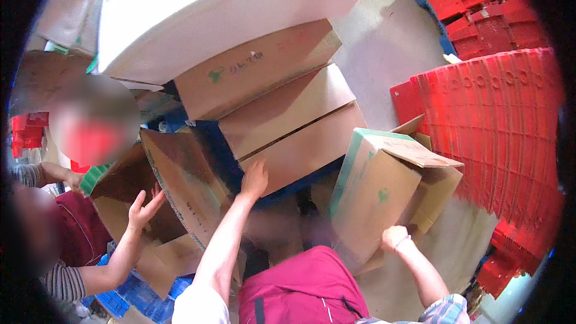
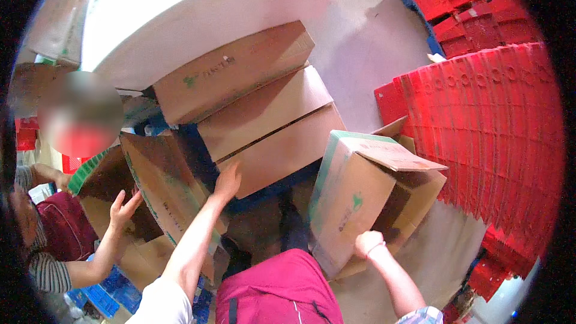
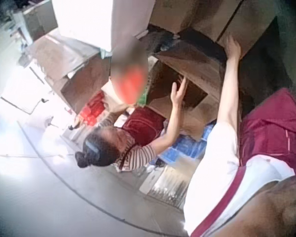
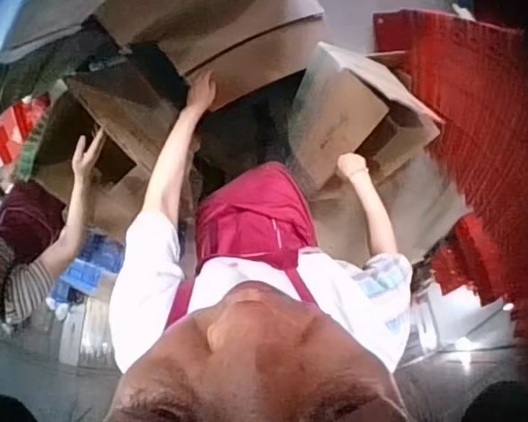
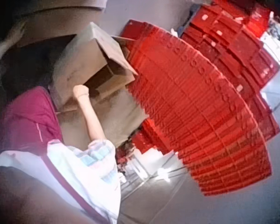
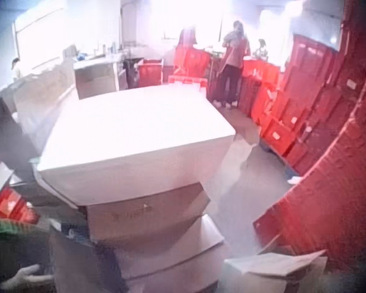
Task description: The person opens a cardboard box and transfers vacuum-sealed food packages into blue plastic crates. They handle the packages by hand, moving them from the box to the crates and stacking them. A coworker assists with the transfer.
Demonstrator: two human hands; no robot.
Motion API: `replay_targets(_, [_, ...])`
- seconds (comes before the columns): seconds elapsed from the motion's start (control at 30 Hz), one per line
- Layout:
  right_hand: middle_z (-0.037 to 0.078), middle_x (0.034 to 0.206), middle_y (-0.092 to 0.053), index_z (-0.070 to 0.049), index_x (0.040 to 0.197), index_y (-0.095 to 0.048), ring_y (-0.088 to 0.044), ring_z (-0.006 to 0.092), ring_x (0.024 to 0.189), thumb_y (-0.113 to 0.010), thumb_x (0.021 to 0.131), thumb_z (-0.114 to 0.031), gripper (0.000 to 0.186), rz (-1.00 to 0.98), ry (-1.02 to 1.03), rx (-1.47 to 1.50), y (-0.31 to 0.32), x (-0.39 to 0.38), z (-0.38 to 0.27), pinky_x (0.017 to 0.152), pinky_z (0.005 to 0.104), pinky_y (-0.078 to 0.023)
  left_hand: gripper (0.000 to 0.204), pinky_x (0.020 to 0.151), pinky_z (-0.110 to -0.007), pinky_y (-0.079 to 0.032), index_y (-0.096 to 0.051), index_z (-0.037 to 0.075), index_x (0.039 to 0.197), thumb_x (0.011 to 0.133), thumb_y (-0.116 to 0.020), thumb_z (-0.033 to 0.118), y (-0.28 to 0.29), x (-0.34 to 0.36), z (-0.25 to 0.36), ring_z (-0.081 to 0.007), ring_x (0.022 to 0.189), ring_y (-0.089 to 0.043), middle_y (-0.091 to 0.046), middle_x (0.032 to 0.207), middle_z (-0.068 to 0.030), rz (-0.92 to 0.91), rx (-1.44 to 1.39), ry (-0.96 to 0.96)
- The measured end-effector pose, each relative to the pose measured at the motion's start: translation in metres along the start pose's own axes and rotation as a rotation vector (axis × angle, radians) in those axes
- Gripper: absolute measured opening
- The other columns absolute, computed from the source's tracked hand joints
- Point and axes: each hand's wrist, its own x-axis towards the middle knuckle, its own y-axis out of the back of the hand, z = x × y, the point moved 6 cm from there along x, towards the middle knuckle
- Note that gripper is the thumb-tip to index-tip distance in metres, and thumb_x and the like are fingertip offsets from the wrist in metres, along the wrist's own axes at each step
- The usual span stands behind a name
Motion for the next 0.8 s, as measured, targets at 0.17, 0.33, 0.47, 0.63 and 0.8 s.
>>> replay_targets(0.17, [0.016,0.091,-0.065,-0.003,0.104,-0.06,-0.065,0.0302,0.085,-0.053,0.092,-0.024,0.025,0.331,0.67,1.187,0.157,-0.049,-0.055,0.079,0.0363,-0.05,0.043,0.094,-0.043,-0.042,-0.051,0.001,0.122,0.09,-0.052,0.03,-0.04,0.063,0.014,-0.0366,0.108,-0.053,-0.055,0.118,-0.0203,0.247,0.391,-0.09])
replay_targets(0.33, [0.017,0.106,-0.059,-0.001,0.104,-0.058,-0.053,0.0338,0.104,-0.058,0.083,-0.01,0.023,1.357,0.325,0.893,0.253,0.055,-0.028,0.092,0.0415,-0.042,0.038,0.078,-0.046,-0.045,-0.064,0.003,0.092,0.091,-0.047,0.037,-0.023,0.017,0.067,-0.0366,0.094,-0.058,-0.063,0.099,-0.02,-0.209,0.013,0.153])
replay_targets(0.47, [0.014,0.104,-0.059,-0.003,0.106,-0.058,-0.053,0.0333,0.101,-0.057,0.081,-0.013,0.027,1.206,0.202,0.606,0.302,0.156,-0.033,0.087,0.0423,-0.043,0.032,0.079,-0.047,-0.046,-0.063,0.009,0.092,0.09,-0.046,0.036,-0.059,-0.04,0.077,-0.0363,0.09,-0.06,-0.064,0.092,-0.0174,-0.413,-0.054,0.024])
replay_targets(0.63, [0.013,0.133,-0.042,-0.01,0.129,-0.044,-0.043,0.0349,0.117,-0.067,0.078,-0.03,0.059,0.845,-0.025,0.387,0.259,0.232,-0.011,0.089,0.051,-0.041,0.02,0.082,-0.045,-0.045,-0.064,0.01,0.099,0.086,-0.052,0.02,-0.097,0.041,0.046,-0.0305,0.102,-0.055,-0.061,0.104,-0.0112,-0.269,0.268,-0.258])
replay_targets(0.8, [0.014,0.149,-0.016,-0.017,0.144,-0.022,-0.024,0.0414,0.133,-0.068,0.077,-0.043,0.085,0.761,-0.161,0.405,0.243,0.245,-0.01,0.096,0.0639,-0.032,0.02,0.092,-0.04,-0.034,-0.067,0.011,0.092,0.083,-0.055,0.025,-0.102,0.068,0.052,-0.0195,0.106,-0.049,-0.061,0.093,-0.0041,-0.055,0.703,-0.671])
